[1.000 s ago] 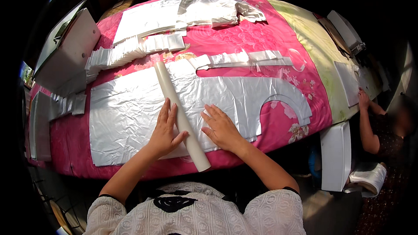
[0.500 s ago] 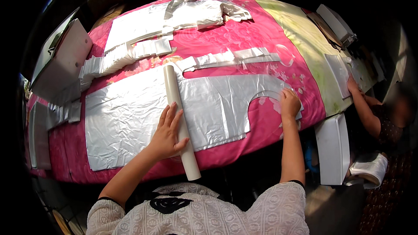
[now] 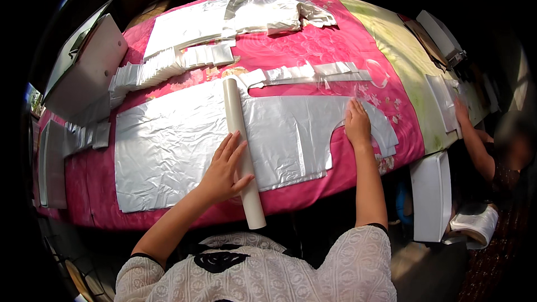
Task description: The person wraps small rectangular items in clear plastic film on a pink table. They unroll a strip of film, place an item on it, and fold the film over to encase the item. The wrapped items are stacked on the table as the process repeats.
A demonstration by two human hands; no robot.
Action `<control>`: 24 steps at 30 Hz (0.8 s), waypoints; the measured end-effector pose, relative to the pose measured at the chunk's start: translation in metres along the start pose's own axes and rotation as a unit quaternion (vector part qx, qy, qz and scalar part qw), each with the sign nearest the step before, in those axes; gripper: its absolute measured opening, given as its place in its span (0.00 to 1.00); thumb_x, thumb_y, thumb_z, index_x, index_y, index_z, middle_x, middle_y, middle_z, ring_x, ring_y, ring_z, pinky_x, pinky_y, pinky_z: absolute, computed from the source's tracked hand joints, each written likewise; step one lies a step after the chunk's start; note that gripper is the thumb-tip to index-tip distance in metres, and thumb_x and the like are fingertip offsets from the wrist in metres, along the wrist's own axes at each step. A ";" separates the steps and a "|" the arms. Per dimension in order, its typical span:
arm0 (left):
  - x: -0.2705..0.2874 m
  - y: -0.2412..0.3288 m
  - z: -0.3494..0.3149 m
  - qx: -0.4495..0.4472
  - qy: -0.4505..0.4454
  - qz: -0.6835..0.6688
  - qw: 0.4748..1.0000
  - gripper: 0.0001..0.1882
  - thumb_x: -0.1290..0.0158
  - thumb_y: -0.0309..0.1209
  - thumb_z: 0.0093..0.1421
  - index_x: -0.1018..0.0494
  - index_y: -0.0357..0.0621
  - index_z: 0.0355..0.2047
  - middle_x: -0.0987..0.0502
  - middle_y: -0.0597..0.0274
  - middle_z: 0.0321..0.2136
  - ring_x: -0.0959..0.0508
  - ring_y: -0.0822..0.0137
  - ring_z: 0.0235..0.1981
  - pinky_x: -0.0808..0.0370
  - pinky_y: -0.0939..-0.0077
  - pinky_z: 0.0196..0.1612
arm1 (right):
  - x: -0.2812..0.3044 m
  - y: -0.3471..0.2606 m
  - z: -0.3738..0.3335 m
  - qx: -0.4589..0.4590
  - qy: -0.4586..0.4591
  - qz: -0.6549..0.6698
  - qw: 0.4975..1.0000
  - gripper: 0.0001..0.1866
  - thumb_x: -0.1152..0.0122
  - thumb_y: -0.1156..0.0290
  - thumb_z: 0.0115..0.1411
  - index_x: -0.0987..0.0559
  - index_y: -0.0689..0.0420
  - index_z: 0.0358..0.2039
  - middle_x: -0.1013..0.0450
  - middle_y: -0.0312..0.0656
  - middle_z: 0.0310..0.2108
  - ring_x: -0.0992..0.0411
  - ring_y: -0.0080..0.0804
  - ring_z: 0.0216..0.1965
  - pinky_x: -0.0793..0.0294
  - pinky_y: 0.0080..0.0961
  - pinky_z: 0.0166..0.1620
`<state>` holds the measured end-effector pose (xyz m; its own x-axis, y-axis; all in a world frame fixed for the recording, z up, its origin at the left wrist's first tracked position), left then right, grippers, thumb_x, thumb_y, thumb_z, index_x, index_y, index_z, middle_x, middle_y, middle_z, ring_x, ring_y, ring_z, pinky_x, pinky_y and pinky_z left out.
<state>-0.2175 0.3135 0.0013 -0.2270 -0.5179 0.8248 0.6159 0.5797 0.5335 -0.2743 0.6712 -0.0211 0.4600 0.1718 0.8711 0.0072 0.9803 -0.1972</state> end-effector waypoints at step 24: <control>-0.001 -0.034 -0.008 0.273 0.042 -0.604 0.747 0.19 0.49 0.34 0.60 0.34 0.33 0.47 0.25 0.59 0.37 0.24 0.74 0.36 0.26 0.82 0.38 | 0.063 -0.297 -0.056 0.089 -0.147 0.395 0.902 0.11 0.36 0.73 0.49 0.25 0.60 0.33 0.26 0.42 0.30 0.26 0.29 0.27 0.27 0.24 0.29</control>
<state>-0.2320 0.2895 -0.0189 -0.3059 -0.8953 -0.3239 -0.4049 -0.1855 0.8953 -0.1979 0.3855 0.0676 0.0025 0.8170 0.5766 -0.3744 0.5355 -0.7570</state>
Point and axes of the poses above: each hand's wrist, its own z-axis towards the middle knuckle, its own x-axis out of the back of the hand, y = z × x, the point moved 10 cm from there along z, towards the middle knuckle
